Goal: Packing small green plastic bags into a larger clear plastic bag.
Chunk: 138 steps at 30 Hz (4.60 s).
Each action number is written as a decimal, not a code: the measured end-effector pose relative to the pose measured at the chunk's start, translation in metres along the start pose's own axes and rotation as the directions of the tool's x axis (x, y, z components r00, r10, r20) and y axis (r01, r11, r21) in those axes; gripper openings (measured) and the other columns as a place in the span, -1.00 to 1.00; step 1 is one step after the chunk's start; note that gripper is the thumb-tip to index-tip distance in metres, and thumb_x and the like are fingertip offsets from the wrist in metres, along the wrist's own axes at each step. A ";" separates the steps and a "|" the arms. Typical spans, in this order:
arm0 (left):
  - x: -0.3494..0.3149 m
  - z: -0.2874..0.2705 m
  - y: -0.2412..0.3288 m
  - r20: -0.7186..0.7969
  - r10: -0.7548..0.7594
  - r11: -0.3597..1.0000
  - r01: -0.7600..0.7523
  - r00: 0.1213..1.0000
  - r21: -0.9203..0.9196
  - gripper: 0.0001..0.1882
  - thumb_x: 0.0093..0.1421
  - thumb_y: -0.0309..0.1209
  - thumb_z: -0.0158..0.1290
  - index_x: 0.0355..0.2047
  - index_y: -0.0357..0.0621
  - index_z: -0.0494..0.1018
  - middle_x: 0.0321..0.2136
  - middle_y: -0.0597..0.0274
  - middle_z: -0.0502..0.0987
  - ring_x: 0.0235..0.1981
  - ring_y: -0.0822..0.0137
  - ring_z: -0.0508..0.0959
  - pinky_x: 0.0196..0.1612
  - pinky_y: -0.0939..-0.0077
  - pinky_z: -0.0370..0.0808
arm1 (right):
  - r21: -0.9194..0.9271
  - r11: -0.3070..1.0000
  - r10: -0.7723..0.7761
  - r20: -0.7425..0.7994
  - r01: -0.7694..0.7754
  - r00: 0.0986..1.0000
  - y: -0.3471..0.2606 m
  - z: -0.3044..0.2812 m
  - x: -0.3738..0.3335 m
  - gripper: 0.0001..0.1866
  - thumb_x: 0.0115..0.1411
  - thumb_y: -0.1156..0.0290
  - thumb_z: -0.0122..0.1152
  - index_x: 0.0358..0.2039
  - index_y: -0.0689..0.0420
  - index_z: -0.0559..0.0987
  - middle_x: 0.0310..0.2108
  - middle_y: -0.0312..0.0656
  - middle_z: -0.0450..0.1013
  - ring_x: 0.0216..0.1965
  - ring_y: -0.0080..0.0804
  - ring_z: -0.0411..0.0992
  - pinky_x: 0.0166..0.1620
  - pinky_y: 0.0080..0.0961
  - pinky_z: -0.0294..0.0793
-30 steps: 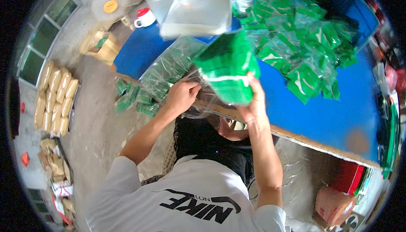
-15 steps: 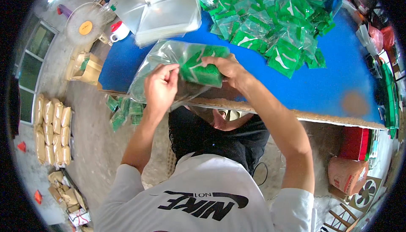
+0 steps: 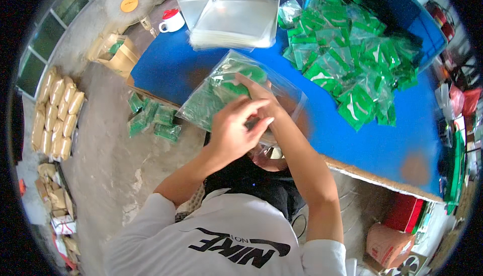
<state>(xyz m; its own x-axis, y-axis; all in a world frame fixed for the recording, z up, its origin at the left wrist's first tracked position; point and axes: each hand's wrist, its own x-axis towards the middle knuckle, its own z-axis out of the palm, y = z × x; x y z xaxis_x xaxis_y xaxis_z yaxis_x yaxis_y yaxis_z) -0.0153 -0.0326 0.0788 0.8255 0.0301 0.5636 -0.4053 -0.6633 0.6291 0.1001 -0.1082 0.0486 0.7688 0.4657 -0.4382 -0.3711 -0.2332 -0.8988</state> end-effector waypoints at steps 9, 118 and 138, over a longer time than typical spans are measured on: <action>0.024 -0.084 -0.224 0.402 -0.507 0.322 0.600 0.763 -0.733 -0.12 0.32 -0.06 0.09 0.41 -0.31 -0.07 0.34 -0.15 0.17 0.37 0.13 0.19 0.41 0.28 0.12 | 0.168 0.986 0.045 -0.168 -0.017 0.985 0.005 0.005 0.005 -0.20 0.14 -0.10 0.35 0.26 0.05 0.32 0.09 -0.17 0.43 0.08 -0.29 0.43 0.07 -0.19 0.48; -0.085 0.031 -0.036 0.699 -0.220 0.676 0.623 0.681 -0.394 -0.74 0.27 -0.46 0.16 -0.07 -0.32 0.54 -0.08 0.05 0.62 -0.04 0.29 0.61 0.07 0.46 0.49 | -0.966 0.252 -0.633 -0.116 0.062 0.765 0.068 -0.155 -0.049 -0.37 0.04 0.20 0.43 0.09 0.16 0.46 0.03 0.00 0.42 0.16 -0.01 0.34 0.26 0.05 0.22; -0.098 0.047 -0.054 0.594 -0.634 -0.037 0.748 0.496 -0.663 -0.67 0.29 -0.33 0.16 0.00 -0.20 0.45 -0.07 0.23 0.57 -0.09 0.37 0.60 -0.02 0.42 0.59 | -0.988 0.092 -0.722 0.019 0.123 0.692 0.097 -0.123 -0.068 -0.29 0.29 -0.09 0.08 0.21 0.25 0.40 0.30 0.17 0.18 0.37 0.21 0.05 0.36 0.20 -0.01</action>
<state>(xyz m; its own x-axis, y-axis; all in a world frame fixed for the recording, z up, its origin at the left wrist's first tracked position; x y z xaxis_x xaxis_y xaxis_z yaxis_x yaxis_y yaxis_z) -0.0556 -0.0348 -0.0351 0.8992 -0.0089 -0.4374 0.3718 0.5424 0.7533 0.0762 -0.2677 -0.0080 0.7899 0.5065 0.3456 0.5749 -0.8079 -0.1298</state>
